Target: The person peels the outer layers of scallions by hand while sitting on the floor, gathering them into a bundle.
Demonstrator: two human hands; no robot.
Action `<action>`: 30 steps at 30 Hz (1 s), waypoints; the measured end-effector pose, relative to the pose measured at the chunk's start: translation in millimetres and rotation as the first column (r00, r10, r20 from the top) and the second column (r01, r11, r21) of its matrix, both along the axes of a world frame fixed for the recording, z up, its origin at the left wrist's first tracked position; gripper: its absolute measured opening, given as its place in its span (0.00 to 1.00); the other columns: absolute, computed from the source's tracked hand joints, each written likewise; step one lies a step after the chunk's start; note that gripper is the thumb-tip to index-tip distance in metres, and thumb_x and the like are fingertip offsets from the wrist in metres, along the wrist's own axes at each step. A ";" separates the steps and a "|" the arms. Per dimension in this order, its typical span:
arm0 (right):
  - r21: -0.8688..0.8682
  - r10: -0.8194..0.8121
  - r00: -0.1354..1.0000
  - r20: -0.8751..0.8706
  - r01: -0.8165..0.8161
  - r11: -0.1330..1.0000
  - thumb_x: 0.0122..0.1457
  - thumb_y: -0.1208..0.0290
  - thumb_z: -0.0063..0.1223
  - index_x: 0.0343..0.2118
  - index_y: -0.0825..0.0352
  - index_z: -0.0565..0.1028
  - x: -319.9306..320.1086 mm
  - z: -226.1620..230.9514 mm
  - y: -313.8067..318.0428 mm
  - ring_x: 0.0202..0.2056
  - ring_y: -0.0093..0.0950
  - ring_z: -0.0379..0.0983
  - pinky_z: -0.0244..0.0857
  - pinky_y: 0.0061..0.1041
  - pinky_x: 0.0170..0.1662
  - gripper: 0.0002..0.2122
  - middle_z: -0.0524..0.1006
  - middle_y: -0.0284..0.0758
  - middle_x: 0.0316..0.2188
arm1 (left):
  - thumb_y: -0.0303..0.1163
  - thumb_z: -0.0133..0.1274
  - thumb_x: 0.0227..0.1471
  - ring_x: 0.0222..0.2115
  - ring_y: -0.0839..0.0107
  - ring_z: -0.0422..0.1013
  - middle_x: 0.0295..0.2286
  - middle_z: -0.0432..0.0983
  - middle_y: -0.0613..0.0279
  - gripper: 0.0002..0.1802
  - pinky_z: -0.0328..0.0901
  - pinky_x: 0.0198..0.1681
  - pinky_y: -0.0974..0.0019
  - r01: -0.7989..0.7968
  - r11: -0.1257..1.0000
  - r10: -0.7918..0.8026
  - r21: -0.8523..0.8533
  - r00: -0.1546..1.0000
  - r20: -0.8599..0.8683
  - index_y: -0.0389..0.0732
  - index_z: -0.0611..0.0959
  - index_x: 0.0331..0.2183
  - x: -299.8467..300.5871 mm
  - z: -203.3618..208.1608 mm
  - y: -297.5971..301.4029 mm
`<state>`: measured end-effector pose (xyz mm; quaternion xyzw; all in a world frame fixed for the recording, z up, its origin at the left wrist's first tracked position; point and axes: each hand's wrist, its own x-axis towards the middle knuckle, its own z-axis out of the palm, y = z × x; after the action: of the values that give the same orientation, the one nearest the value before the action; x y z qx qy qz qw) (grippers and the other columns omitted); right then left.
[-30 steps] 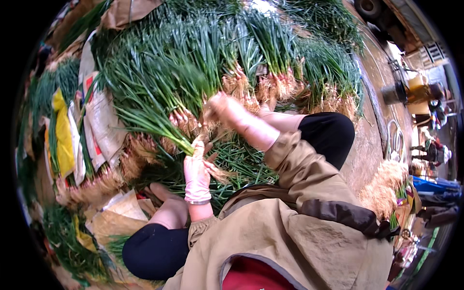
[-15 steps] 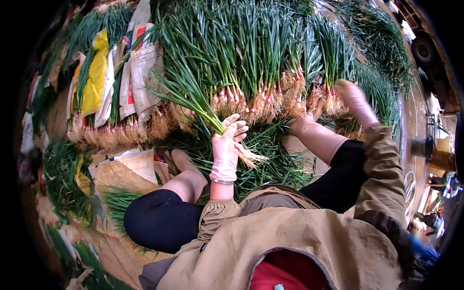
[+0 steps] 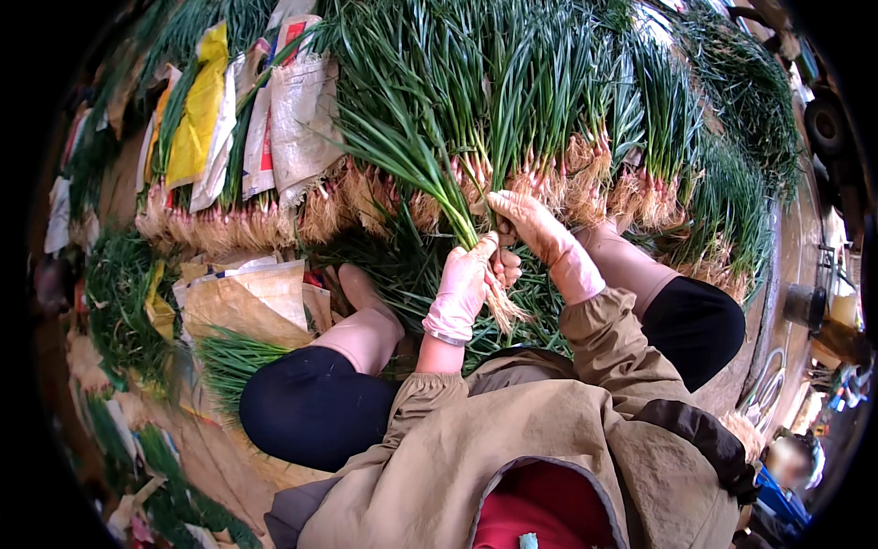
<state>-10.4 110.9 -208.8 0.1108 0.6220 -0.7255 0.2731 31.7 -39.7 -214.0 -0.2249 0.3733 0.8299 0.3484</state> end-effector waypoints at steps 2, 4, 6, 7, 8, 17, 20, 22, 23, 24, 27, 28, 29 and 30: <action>-0.050 -0.125 0.990 0.070 0.128 0.990 0.60 0.56 0.42 0.44 0.66 0.73 13.4 -0.5 -8.4 0.22 0.13 0.57 0.51 0.12 0.27 0.18 0.67 0.22 0.19 | 0.35 0.46 0.55 0.13 0.72 0.67 0.16 0.73 0.59 0.11 0.64 0.16 0.71 -0.008 0.992 0.010 -0.125 1.000 0.017 0.38 0.75 0.27 -0.4 10.0 7.0; 0.199 -0.257 0.957 -0.135 0.281 0.939 0.59 0.58 0.46 0.43 0.67 0.72 15.1 16.1 -35.9 0.21 0.13 0.63 0.56 0.13 0.24 0.17 0.69 0.25 0.20 | 0.35 0.46 0.55 0.11 0.73 0.66 0.15 0.72 0.61 0.11 0.61 0.14 0.71 -0.041 0.972 0.027 -0.233 0.998 -0.065 0.39 0.75 0.26 2.2 1.5 8.6; 0.197 -0.166 0.984 -0.062 0.175 0.965 0.59 0.59 0.47 0.37 0.68 0.72 19.6 18.5 -32.8 0.10 0.16 0.60 0.54 0.16 0.13 0.14 0.69 0.27 0.18 | 0.34 0.47 0.55 0.10 0.75 0.63 0.14 0.70 0.64 0.11 0.57 0.11 0.74 -0.072 0.953 0.025 -0.294 0.987 -0.162 0.39 0.74 0.25 2.7 3.1 12.7; 0.170 -0.223 0.962 -0.160 0.249 0.953 0.60 0.58 0.45 0.35 0.69 0.72 18.4 14.1 -33.7 0.07 0.17 0.57 0.51 0.15 0.10 0.16 0.69 0.26 0.20 | 0.34 0.47 0.55 0.10 0.75 0.62 0.14 0.69 0.64 0.11 0.56 0.11 0.73 -0.080 0.973 0.055 -0.218 0.992 -0.117 0.39 0.74 0.25 1.6 10.9 13.9; 0.037 -0.263 0.963 -0.056 0.265 0.964 0.60 0.58 0.43 0.35 0.69 0.72 18.9 12.2 -27.6 0.08 0.17 0.58 0.52 0.15 0.11 0.16 0.68 0.26 0.19 | 0.34 0.47 0.55 0.10 0.75 0.62 0.14 0.68 0.64 0.11 0.56 0.12 0.73 -0.091 0.986 0.082 -0.141 0.994 -0.070 0.39 0.74 0.25 1.0 18.1 14.7; 0.042 -0.322 0.914 -0.247 0.342 0.939 0.60 0.59 0.45 0.34 0.67 0.74 5.3 2.2 -35.9 0.20 0.14 0.58 0.53 0.14 0.22 0.14 0.66 0.22 0.19 | 0.32 0.46 0.55 0.12 0.76 0.62 0.17 0.70 0.64 0.10 0.59 0.15 0.73 -0.173 0.984 0.172 -0.045 0.984 -0.040 0.34 0.75 0.30 8.7 9.5 4.3; 0.078 -0.337 0.925 -0.176 0.354 0.932 0.60 0.62 0.45 0.35 0.68 0.74 8.3 -8.8 -30.0 0.21 0.15 0.58 0.56 0.16 0.25 0.13 0.66 0.23 0.19 | 0.31 0.46 0.54 0.10 0.77 0.63 0.16 0.71 0.64 0.09 0.56 0.12 0.76 -0.133 0.983 0.116 -0.124 0.984 -0.135 0.35 0.77 0.29 7.8 17.5 8.8; 0.135 -0.259 0.940 -0.221 0.292 0.947 0.60 0.61 0.45 0.35 0.68 0.73 8.7 -7.2 -31.3 0.19 0.16 0.57 0.56 0.16 0.24 0.13 0.64 0.24 0.17 | 0.32 0.48 0.53 0.10 0.78 0.63 0.15 0.70 0.65 0.09 0.56 0.11 0.76 -0.142 0.974 0.117 -0.175 0.982 -0.146 0.36 0.77 0.29 8.0 18.6 4.8; 0.098 -0.270 0.952 -0.147 0.285 0.953 0.60 0.61 0.45 0.34 0.68 0.73 7.9 -6.0 -30.4 0.20 0.16 0.58 0.56 0.16 0.23 0.13 0.65 0.24 0.18 | 0.32 0.48 0.53 0.10 0.78 0.63 0.15 0.70 0.65 0.08 0.56 0.11 0.76 -0.137 0.977 0.112 -0.162 0.982 -0.150 0.37 0.77 0.29 7.3 16.3 3.0; 0.062 -0.281 0.957 -0.073 0.285 0.956 0.60 0.62 0.45 0.33 0.67 0.73 6.0 3.4 -30.2 0.20 0.17 0.59 0.57 0.16 0.23 0.12 0.66 0.25 0.20 | 0.32 0.48 0.53 0.10 0.78 0.63 0.15 0.70 0.65 0.08 0.56 0.11 0.76 -0.127 0.981 0.104 -0.148 0.983 -0.154 0.37 0.77 0.29 6.3 13.9 2.3; 0.118 -0.338 0.935 -0.105 0.349 0.930 0.59 0.62 0.44 0.31 0.67 0.73 -2.1 -12.6 -35.2 0.18 0.17 0.59 0.54 0.16 0.20 0.12 0.66 0.25 0.19 | 0.33 0.48 0.54 0.10 0.77 0.63 0.15 0.71 0.65 0.08 0.56 0.11 0.75 -0.112 0.982 0.093 -0.149 0.987 -0.128 0.38 0.76 0.29 8.5 8.8 2.2; 0.181 -0.327 0.935 -0.138 0.348 0.920 0.59 0.61 0.44 0.31 0.67 0.73 -2.2 -13.7 -36.1 0.19 0.17 0.60 0.55 0.16 0.21 0.12 0.67 0.25 0.19 | 0.33 0.48 0.54 0.10 0.76 0.63 0.15 0.71 0.65 0.08 0.57 0.11 0.75 -0.111 0.981 0.094 -0.158 0.990 -0.109 0.39 0.76 0.29 10.0 7.4 2.5; 0.244 -0.312 0.935 -0.169 0.347 0.906 0.59 0.61 0.45 0.31 0.67 0.73 -3.1 -13.3 -37.9 0.20 0.17 0.62 0.56 0.16 0.22 0.13 0.67 0.25 0.19 | 0.34 0.48 0.54 0.10 0.76 0.64 0.15 0.71 0.65 0.08 0.57 0.11 0.75 -0.111 0.979 0.097 -0.169 0.991 -0.089 0.39 0.76 0.29 10.3 6.7 2.3; 0.382 -0.227 0.906 -0.356 0.363 0.850 0.60 0.62 0.44 0.32 0.67 0.73 0.4 -9.9 -41.0 0.21 0.17 0.62 0.57 0.15 0.24 0.12 0.69 0.26 0.20 | 0.34 0.47 0.55 0.11 0.77 0.62 0.15 0.68 0.67 0.09 0.56 0.12 0.75 -0.069 0.977 0.055 -0.203 0.996 -0.071 0.39 0.75 0.29 8.8 12.7 2.6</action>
<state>-10.0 69.9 -218.6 0.1544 0.7785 -0.6077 0.0281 40.5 -37.1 -201.3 -0.2441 0.4606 0.8044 0.2851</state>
